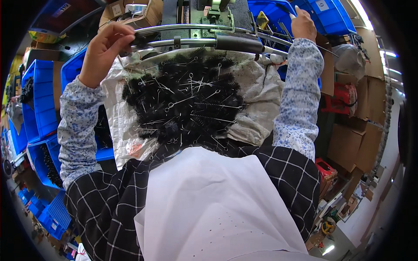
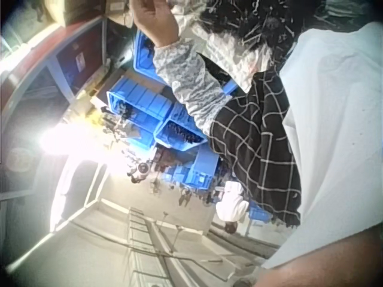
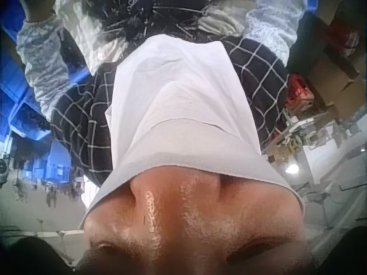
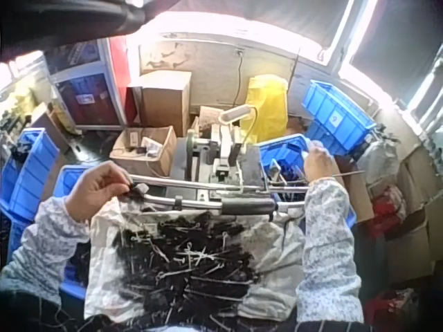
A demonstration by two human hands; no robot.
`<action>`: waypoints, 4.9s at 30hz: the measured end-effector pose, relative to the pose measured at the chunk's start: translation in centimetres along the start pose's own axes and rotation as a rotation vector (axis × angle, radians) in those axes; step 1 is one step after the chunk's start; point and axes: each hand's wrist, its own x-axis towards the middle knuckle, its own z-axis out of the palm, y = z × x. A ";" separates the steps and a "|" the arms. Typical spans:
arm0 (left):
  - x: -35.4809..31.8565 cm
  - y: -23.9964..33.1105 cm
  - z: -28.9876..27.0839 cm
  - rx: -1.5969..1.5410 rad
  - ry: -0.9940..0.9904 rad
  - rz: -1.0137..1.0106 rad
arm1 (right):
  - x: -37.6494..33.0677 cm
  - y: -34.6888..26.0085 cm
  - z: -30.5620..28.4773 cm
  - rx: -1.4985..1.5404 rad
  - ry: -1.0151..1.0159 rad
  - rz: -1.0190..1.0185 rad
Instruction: The person repeatedly picks up black spiral hair accessories from a pile on a white cloth and places them into a green machine. The person operates a lever on the machine to process each item individually. The processed items are placed into a blue bin to the right.
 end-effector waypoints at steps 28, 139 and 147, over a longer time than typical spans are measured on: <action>-1.8 -3.6 6.5 0.755 -0.569 -0.074 | -3.1 -11.9 6.7 0.221 -0.057 -0.237; -6.9 -5.6 1.0 0.947 -0.386 0.165 | -4.5 -9.4 5.0 0.118 -0.240 -0.038; -5.6 -0.7 -0.6 0.597 0.027 0.159 | -4.4 -13.3 5.3 0.217 -0.196 -0.052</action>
